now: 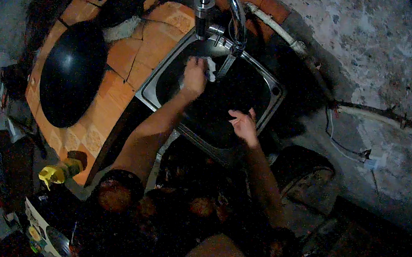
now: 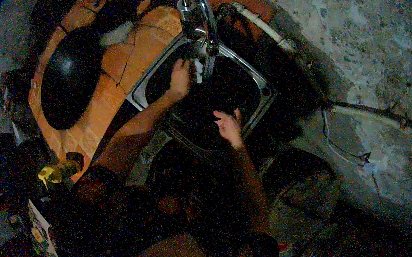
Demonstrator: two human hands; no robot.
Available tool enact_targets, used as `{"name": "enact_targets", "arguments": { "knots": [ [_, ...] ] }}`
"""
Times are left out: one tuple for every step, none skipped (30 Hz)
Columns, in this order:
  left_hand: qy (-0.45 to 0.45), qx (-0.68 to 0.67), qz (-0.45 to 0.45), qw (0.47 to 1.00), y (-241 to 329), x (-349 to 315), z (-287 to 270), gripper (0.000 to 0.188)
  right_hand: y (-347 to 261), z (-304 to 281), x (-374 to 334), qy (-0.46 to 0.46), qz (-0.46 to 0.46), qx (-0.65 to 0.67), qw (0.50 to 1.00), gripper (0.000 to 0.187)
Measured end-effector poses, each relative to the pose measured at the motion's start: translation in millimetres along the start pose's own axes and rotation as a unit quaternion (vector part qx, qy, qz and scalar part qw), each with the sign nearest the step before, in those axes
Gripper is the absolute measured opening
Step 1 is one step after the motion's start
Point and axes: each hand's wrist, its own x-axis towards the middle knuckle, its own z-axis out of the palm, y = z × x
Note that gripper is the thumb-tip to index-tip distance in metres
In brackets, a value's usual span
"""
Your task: The person washes a black round plate in a sink using a white cloth and running water, then places the plate down on a counter next to a large pan.
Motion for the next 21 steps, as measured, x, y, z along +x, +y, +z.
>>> {"name": "enact_targets", "arguments": {
  "knots": [
    [-0.041, -0.054, -0.015, 0.998, 10, -15, 3, 0.014, 0, -2, 2, -0.014, 0.013, -0.002, 1.000, 0.030],
    [-0.082, -0.108, -0.024, 0.991, 30, -25, -3, 0.014, 3, -1, 5, -0.023, 0.026, -0.002, 0.999, 0.030],
    [-0.097, -0.172, -0.015, 0.980, 45, -44, -1, 0.013, 4, 2, 6, -0.034, 0.040, -0.002, 0.999, 0.030],
    [-0.127, -0.212, 0.041, 0.968, 61, -57, -5, 0.012, 8, 4, 7, -0.001, 0.182, 0.253, 0.950, 0.026],
    [-0.150, -0.225, 0.081, 0.960, 81, -58, -19, 0.013, 16, 5, 8, 0.037, 0.309, 0.485, 0.817, 0.022],
    [-0.164, -0.191, 0.100, 0.963, 81, -52, -23, 0.014, 16, 6, 5, 0.033, 0.324, 0.504, 0.800, 0.020],
    [-0.179, -0.159, 0.120, 0.964, 77, -45, -23, 0.015, 18, 6, 6, 0.031, 0.341, 0.523, 0.780, 0.018],
    [-0.147, -0.096, 0.121, 0.977, 64, -37, -15, 0.015, 12, 7, 0, -0.007, 0.252, 0.341, 0.905, 0.016],
    [-0.112, -0.032, 0.124, 0.985, 45, -25, -6, 0.016, 6, 6, 0, -0.043, 0.144, 0.140, 0.979, 0.015],
    [-0.110, 0.004, 0.074, 0.991, 27, -15, -2, 0.016, 1, 4, 5, -0.054, 0.174, 0.202, 0.962, 0.016],
    [-0.129, 0.028, 0.000, 0.991, 21, -2, -5, 0.016, -3, 2, 9, -0.060, 0.206, 0.261, 0.941, 0.016],
    [-0.090, 0.026, -0.013, 0.996, 19, 0, 0, 0.016, 11, 15, 5, -0.051, 0.183, 0.343, 0.920, 0.022],
    [-0.051, 0.024, -0.026, 0.998, 18, -1, 6, 0.017, 26, 24, -2, -0.035, 0.156, 0.365, 0.917, 0.025],
    [-0.083, -0.013, -0.022, 0.996, 25, -6, 11, 0.018, 36, 31, -5, -0.022, 0.130, 0.388, 0.912, 0.027],
    [-0.114, -0.045, -0.018, 0.992, 35, -16, 14, 0.020, 36, 38, -4, -0.005, 0.100, 0.356, 0.929, 0.028],
    [-0.073, -0.081, 0.073, 0.991, 45, -31, 14, 0.022, 38, 41, -1, -0.006, 0.100, 0.364, 0.926, 0.028],
    [-0.162, -0.115, 0.095, 0.975, 57, -33, 4, 0.038, 43, 43, -3, -0.003, 0.105, 0.371, 0.923, 0.028],
    [-0.185, -0.103, 0.120, 0.970, 58, -30, 3, 0.038, 50, 42, -4, -0.018, 0.139, 0.419, 0.897, 0.028],
    [-0.208, -0.092, 0.145, 0.963, 55, -25, 2, 0.039, 56, 43, -6, -0.029, 0.164, 0.448, 0.878, 0.029],
    [-0.185, -0.054, 0.135, 0.972, 47, -15, 1, 0.029, 58, 43, -8, -0.040, 0.190, 0.476, 0.858, 0.030],
    [-0.160, -0.016, 0.125, 0.979, 36, 0, 3, 0.019, 55, 44, -5, -0.049, 0.207, 0.486, 0.848, 0.031]
  ]
}}
